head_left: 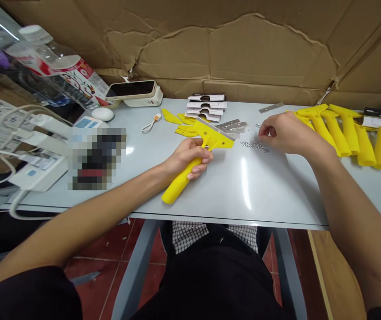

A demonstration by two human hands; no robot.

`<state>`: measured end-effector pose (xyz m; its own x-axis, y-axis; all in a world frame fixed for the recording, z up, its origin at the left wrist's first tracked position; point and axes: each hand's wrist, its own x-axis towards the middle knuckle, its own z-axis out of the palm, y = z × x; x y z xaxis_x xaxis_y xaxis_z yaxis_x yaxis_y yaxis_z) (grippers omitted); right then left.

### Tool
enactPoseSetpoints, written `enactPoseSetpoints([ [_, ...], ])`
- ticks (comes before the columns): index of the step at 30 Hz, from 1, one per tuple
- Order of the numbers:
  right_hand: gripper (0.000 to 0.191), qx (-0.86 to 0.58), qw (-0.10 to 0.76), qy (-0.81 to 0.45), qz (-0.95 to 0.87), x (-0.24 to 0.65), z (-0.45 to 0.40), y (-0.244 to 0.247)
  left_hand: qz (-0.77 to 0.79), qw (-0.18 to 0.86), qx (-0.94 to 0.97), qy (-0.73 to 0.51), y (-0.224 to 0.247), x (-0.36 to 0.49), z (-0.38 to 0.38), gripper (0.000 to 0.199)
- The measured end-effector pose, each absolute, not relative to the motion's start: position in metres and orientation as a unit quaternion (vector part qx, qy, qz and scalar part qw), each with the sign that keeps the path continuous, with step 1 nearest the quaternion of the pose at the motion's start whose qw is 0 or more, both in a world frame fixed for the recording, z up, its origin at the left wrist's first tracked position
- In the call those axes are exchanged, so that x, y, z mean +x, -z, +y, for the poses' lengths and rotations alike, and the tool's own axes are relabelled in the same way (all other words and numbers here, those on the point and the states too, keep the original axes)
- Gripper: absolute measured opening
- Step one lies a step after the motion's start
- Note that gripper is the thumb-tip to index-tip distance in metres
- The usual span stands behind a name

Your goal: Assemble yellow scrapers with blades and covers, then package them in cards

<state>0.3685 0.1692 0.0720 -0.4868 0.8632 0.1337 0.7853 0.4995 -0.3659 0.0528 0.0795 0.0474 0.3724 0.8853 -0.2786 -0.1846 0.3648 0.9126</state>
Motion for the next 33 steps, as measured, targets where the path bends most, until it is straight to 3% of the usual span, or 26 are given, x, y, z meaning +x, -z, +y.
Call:
enactPoseSetpoints([
  [11,0.008,-0.380,0.289,-0.226,-0.849,0.311,0.122,-0.071,0.410,0.711,0.423,-0.383,-0.046,0.059,0.073,0.026],
  [33,0.014,-0.332,0.307,-0.249,-0.856,0.303,0.115,-0.065,0.408,0.709,0.426,-0.386,-0.046,0.061,0.068,0.028],
])
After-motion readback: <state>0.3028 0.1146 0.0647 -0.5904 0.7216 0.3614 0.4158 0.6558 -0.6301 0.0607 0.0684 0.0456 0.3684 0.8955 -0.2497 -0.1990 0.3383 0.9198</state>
